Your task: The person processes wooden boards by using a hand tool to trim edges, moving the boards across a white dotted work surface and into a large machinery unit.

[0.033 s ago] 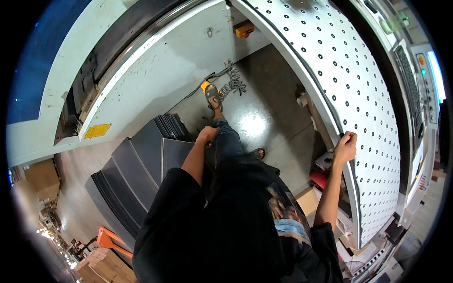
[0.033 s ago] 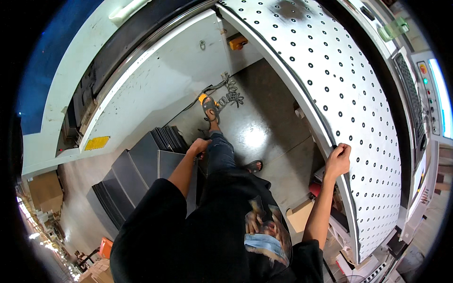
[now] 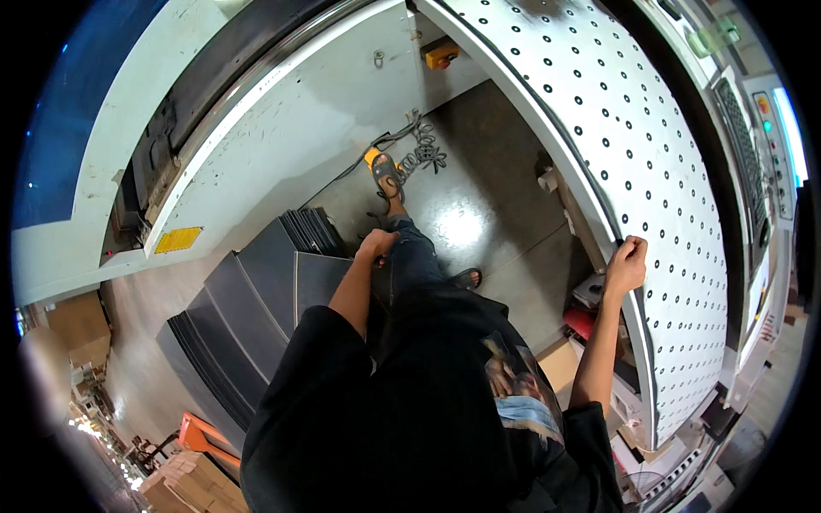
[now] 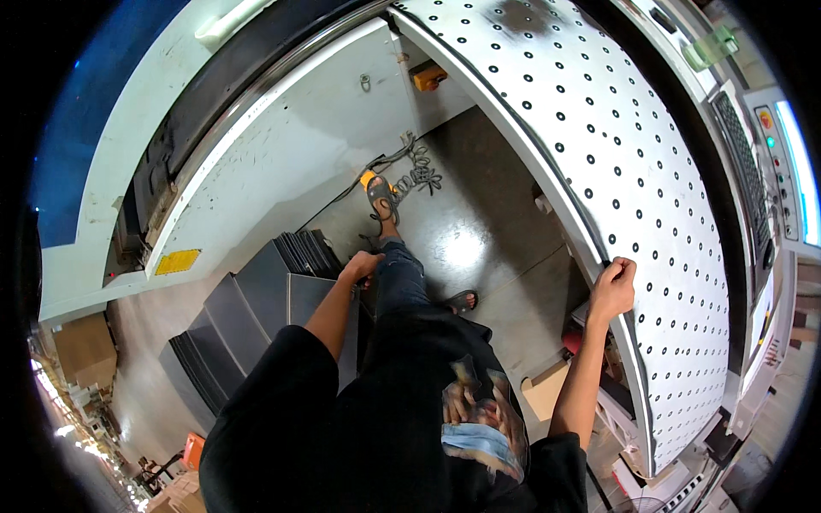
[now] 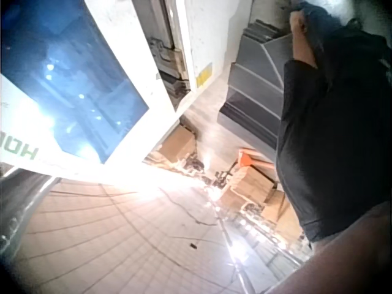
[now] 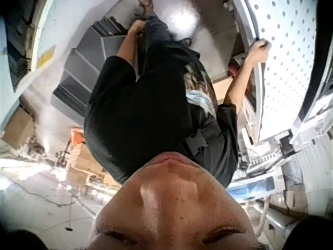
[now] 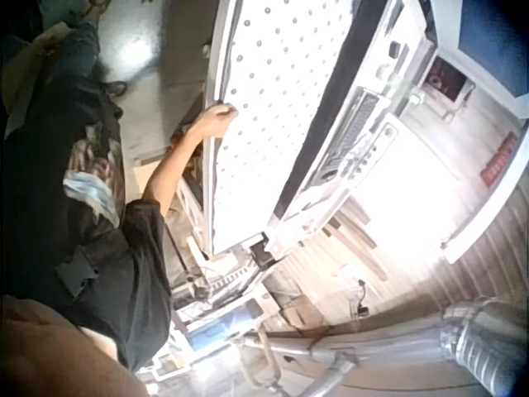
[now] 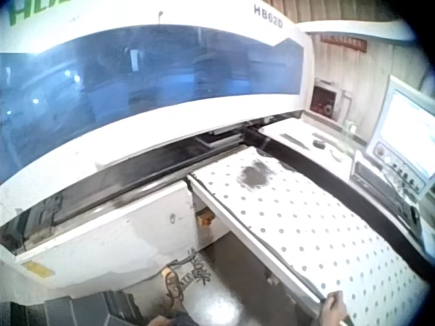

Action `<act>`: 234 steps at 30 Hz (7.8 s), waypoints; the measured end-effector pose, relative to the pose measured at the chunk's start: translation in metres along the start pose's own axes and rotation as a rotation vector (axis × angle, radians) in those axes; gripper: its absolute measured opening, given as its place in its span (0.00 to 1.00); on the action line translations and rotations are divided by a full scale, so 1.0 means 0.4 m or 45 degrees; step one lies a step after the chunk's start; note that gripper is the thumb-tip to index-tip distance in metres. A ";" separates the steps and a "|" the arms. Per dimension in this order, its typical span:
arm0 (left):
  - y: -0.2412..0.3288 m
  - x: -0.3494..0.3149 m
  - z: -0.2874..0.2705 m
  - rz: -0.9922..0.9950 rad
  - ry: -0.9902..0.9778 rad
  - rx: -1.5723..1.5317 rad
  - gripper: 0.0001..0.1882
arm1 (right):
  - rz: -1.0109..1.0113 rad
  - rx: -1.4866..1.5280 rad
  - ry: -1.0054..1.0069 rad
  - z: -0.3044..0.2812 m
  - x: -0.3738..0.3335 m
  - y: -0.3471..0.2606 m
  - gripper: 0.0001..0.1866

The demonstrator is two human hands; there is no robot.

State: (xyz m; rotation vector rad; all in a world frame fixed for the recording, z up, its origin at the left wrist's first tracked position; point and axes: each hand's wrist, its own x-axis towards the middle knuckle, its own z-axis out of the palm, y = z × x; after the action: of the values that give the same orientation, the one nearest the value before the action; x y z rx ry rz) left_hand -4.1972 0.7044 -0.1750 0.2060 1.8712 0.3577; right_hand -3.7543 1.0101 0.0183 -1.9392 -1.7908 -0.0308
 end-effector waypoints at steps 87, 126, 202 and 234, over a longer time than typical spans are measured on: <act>0.382 -0.441 0.447 1.152 -0.976 1.523 0.31 | 0.661 0.893 -0.863 0.086 -0.578 0.268 0.17; 0.385 -0.463 0.430 1.264 -0.856 1.375 0.26 | 0.882 1.474 -0.922 0.064 -0.516 0.309 0.17; 0.505 -0.625 0.375 1.663 -0.178 0.358 0.14 | 1.479 1.184 -0.859 0.225 -0.825 0.445 0.12; 0.676 -1.234 0.189 2.519 -0.777 -0.047 0.10 | 1.449 1.249 -0.804 0.235 -0.855 0.515 0.12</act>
State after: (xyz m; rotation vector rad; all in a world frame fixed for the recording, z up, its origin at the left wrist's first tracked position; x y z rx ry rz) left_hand -3.9756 0.8129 0.3365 1.8740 0.4798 1.3854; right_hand -3.6360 0.7242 -0.2509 -1.8993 -0.4354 1.6090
